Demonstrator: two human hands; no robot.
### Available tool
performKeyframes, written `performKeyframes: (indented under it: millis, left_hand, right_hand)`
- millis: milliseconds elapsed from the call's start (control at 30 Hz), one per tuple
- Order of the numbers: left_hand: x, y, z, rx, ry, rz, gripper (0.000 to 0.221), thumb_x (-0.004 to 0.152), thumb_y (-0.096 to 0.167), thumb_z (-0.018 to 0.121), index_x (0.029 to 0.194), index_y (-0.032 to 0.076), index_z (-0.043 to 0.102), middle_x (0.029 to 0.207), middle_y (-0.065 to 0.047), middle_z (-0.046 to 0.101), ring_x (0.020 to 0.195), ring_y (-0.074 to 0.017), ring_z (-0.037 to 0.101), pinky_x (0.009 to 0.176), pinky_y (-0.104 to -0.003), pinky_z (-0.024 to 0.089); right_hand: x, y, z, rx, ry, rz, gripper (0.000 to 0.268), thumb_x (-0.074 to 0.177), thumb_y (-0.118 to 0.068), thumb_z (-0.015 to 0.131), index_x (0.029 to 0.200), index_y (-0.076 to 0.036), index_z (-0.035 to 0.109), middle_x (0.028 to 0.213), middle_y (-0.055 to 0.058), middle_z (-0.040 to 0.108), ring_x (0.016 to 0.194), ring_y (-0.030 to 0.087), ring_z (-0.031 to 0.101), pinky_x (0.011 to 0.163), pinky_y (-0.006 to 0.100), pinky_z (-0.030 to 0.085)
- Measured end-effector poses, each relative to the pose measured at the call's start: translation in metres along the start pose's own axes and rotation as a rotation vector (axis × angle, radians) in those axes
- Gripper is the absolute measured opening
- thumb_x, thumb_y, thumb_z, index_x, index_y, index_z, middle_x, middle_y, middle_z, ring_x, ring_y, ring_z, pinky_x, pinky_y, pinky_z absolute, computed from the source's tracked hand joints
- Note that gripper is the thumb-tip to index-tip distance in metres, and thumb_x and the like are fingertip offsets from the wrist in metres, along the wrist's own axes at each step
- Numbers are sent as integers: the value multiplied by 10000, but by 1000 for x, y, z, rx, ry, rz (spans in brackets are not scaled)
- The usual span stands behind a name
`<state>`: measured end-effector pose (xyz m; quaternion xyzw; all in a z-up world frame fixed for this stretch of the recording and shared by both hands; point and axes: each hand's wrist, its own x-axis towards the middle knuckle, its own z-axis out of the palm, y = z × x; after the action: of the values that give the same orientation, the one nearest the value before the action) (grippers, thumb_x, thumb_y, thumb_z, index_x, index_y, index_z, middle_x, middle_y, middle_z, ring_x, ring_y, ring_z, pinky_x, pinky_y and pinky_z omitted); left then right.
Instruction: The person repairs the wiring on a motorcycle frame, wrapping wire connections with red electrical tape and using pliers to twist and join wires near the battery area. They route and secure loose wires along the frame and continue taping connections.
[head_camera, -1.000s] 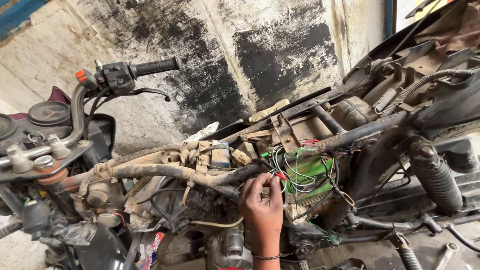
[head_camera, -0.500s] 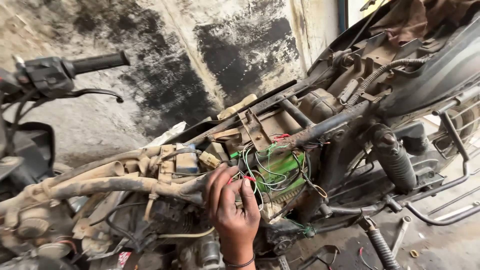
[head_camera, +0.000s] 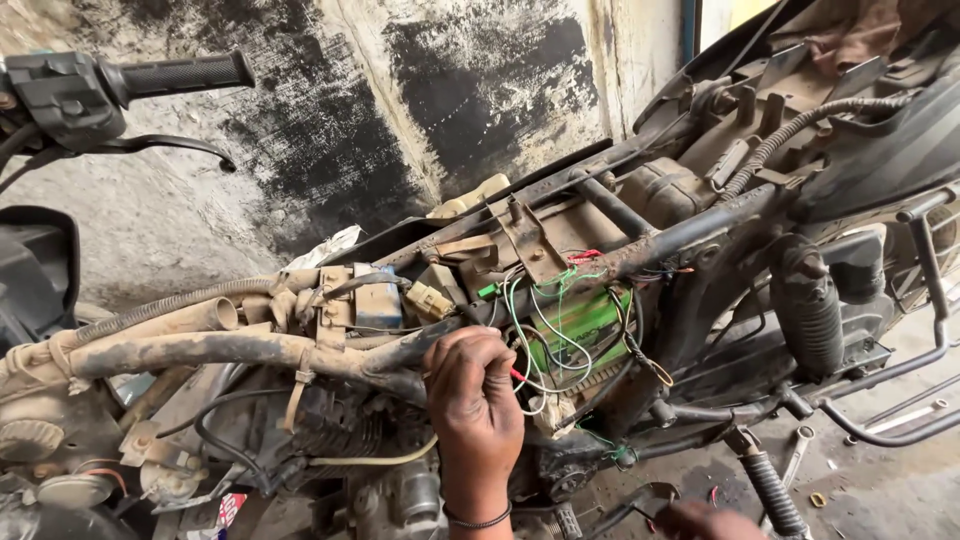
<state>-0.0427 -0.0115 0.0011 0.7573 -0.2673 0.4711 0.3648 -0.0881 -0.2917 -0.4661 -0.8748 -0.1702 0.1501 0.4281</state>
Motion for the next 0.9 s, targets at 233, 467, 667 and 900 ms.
performKeyframes:
  millis: [233, 467, 667, 900]
  left_hand:
    - [-3, 2, 6, -179, 127, -128, 101, 943, 20, 716, 959, 38, 618, 958, -68, 691, 879, -164, 698, 763, -268, 585]
    - [-14, -13, -3, -465, 288, -250, 222, 971, -23, 683, 1142, 7, 544, 1032, -132, 708, 893, -139, 698, 803, -256, 596]
    - [-9, -15, -12, -451, 355, -377, 263, 959, -6, 681, 1156, 3, 508, 980, -167, 756, 919, -168, 752, 805, -292, 651]
    - [-8, -17, -18, -542, 470, -524, 237, 955, 8, 696, 1129, 7, 535, 911, -175, 772, 875, -184, 750, 795, -288, 605]
  right_hand:
    - [-26, -263, -166, 310, 432, 150, 356, 850, -335, 787, 1153, -150, 755, 918, 41, 735, 808, 152, 751, 660, 324, 615]
    - [3, -345, -230, 202, 956, -209, 399, 835, -218, 767, 1190, -65, 670, 928, 56, 711, 781, 144, 717, 658, 303, 587]
    - [19, -362, -263, -80, 1204, -346, 362, 905, -174, 781, 1204, -14, 653, 1033, 124, 674, 780, 150, 692, 652, 296, 568]
    - [18, -348, -269, -224, 1127, -291, 112, 916, -130, 763, 974, -44, 723, 857, 84, 689, 645, 173, 668, 602, 300, 518]
